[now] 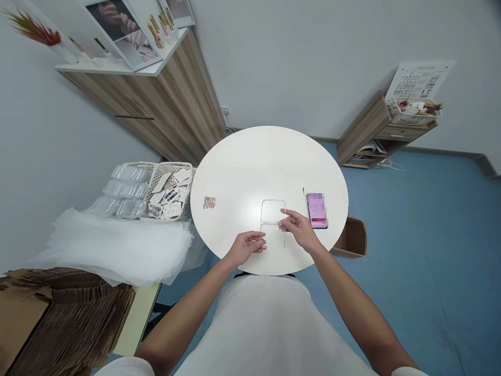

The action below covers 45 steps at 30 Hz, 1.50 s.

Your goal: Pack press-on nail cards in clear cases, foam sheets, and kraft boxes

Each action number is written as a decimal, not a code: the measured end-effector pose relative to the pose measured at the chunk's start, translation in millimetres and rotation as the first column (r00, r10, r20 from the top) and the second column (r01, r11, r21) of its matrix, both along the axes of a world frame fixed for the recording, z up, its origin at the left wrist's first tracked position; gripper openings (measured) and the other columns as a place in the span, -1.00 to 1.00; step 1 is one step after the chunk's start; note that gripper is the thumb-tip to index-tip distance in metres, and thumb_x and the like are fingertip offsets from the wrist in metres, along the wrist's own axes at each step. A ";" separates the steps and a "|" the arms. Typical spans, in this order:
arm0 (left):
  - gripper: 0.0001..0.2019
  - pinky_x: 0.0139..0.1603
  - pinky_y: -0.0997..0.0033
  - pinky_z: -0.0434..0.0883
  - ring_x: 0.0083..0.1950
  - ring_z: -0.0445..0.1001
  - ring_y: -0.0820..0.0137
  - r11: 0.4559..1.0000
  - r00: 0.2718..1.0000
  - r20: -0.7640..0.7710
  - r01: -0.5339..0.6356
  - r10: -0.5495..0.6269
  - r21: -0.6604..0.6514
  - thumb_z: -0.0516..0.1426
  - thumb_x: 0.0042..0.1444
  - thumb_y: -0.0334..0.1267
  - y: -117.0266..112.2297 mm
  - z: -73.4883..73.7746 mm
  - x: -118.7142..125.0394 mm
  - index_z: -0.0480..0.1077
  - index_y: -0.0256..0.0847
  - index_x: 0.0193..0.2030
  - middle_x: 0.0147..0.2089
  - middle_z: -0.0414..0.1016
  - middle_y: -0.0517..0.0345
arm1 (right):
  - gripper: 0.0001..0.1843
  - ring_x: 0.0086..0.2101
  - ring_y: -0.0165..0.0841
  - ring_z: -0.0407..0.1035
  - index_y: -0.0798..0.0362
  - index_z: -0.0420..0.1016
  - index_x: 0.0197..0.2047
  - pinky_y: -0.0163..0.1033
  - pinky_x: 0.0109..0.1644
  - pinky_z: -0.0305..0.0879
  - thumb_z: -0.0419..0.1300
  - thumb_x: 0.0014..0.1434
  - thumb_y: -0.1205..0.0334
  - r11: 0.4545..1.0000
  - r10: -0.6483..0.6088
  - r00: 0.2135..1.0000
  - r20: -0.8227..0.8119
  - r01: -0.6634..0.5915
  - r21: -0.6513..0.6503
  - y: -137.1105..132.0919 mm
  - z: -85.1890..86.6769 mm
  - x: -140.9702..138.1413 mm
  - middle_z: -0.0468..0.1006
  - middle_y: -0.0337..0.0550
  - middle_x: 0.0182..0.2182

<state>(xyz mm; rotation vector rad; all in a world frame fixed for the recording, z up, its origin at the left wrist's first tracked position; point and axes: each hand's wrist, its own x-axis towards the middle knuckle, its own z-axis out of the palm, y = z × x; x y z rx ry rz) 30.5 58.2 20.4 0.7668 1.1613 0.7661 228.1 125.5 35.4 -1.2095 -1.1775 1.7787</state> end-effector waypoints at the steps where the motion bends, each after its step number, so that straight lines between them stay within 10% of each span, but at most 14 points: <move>1: -0.60 -0.21 0.33 0.43 -0.28 0.47 0.39 1.000 1.000 0.003 0.002 -0.002 0.006 0.21 -0.10 -0.12 0.1 -0.4 0.3 0.38 -0.28 -0.12 -0.30 0.42 0.07 | -0.50 -0.40 -0.41 0.39 0.03 0.29 -0.01 -0.07 -0.14 0.34 0.20 -0.03 0.07 0.999 -0.022 1.000 -0.020 0.021 -0.037 -0.3 -0.6 -1.2 0.45 -0.25 -0.46; 13: -0.58 -0.21 0.33 0.43 -0.30 0.47 0.41 1.000 1.000 -0.013 -0.004 0.004 0.016 0.21 -0.10 -0.11 0.6 -4.6 1.2 0.38 -0.27 -0.10 -0.29 0.42 0.09 | -0.61 -0.42 -0.45 0.38 0.01 0.40 -0.15 -0.17 -0.15 0.30 0.20 -0.05 0.01 0.964 -0.149 0.982 -0.116 0.118 -0.238 -5.1 -5.6 -5.6 0.44 -0.22 -0.42; 29: -0.57 -0.21 0.36 0.43 -0.28 0.49 0.39 0.999 0.998 -0.028 -0.054 0.054 0.005 0.21 -0.09 -0.11 -1.0 -13.0 0.3 0.36 -0.25 -0.07 -0.29 0.43 0.09 | -0.55 -0.35 -0.43 0.33 -0.02 0.37 -0.06 -0.21 -0.21 0.27 0.20 -0.06 0.06 0.983 -0.111 0.991 0.081 0.121 -0.137 -40.7 -20.4 7.1 0.41 -0.09 -0.16; 45: -0.40 -0.24 0.34 0.42 -0.33 0.49 0.41 0.993 0.986 -0.119 -0.115 0.115 0.006 0.19 -0.07 -0.14 2.3 -31.1 6.8 0.16 -0.21 0.13 -0.36 0.46 0.13 | -0.56 -0.51 -0.48 0.30 0.02 0.39 -0.13 -0.21 -0.32 0.29 0.22 -0.13 0.09 0.969 -0.186 0.958 0.219 0.215 -0.119 -41.0 -43.2 -5.2 0.38 -0.24 -0.40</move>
